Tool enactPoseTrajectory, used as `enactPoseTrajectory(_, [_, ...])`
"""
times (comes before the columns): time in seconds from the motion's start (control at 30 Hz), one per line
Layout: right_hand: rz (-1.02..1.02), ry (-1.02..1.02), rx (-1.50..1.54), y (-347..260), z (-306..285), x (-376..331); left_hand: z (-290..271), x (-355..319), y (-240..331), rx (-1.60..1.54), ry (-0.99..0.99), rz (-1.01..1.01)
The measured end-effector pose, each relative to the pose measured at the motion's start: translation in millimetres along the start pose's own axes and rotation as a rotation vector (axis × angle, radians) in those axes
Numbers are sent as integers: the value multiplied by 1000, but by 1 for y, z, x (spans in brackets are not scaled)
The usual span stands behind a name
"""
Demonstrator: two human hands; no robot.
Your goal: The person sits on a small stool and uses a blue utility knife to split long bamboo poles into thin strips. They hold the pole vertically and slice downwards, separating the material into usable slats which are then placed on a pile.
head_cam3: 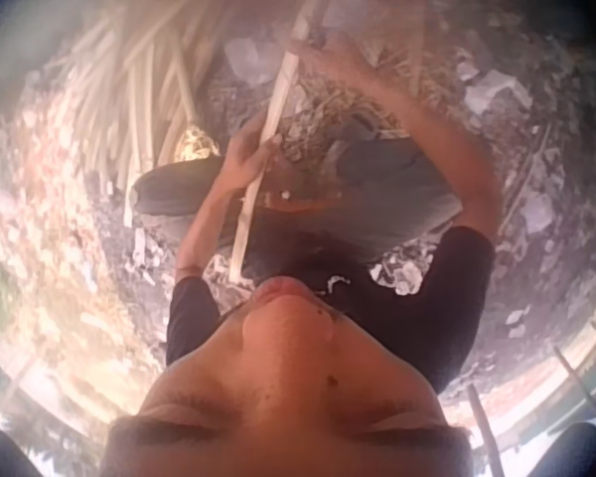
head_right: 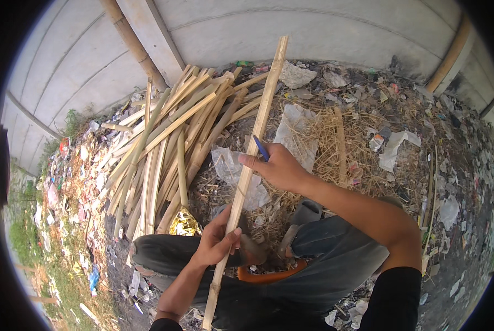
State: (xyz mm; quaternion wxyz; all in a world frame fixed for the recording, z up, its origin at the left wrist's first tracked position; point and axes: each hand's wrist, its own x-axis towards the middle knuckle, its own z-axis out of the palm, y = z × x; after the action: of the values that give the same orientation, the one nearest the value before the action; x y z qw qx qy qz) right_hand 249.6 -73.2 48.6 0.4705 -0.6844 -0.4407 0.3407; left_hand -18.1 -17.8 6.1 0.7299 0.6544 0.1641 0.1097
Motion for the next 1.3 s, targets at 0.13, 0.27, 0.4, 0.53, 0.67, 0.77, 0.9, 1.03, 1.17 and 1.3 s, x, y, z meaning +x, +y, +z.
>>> enactPoseTrajectory(0.13, [-154,-203,45,4,14,-16,-1,-2,-2,1,137,0])
enactPoseTrajectory(0.27, [-453,-97,-148,-5,4,-26,-12,-6,-4,-88,174,-53])
enactPoseTrajectory(0.4, [-786,-77,-328,-2,7,-21,-9,-6,-1,-56,166,-105])
enactPoseTrajectory(0.53, [-780,-153,-355,11,7,-16,-2,-8,-9,-43,109,-113])
enactPoseTrajectory(0.67, [-679,-265,-136,7,1,-13,-1,-7,-2,-66,25,-99])
enactPoseTrajectory(0.77, [-529,-195,-135,5,-6,-15,-2,-6,-1,-102,-10,-93])
enactPoseTrajectory(0.9, [-437,392,-46,-5,-53,12,-6,-10,-11,15,-44,71])
enactPoseTrajectory(1.03, [-279,710,-278,-19,-103,15,-7,-13,-19,-131,-60,6])
enactPoseTrajectory(1.17, [-309,510,-331,-16,-79,-5,-9,-5,-6,-129,-39,-84])
enactPoseTrajectory(1.3, [-301,-46,-642,-17,-5,-37,-14,-5,-4,-181,5,-126])
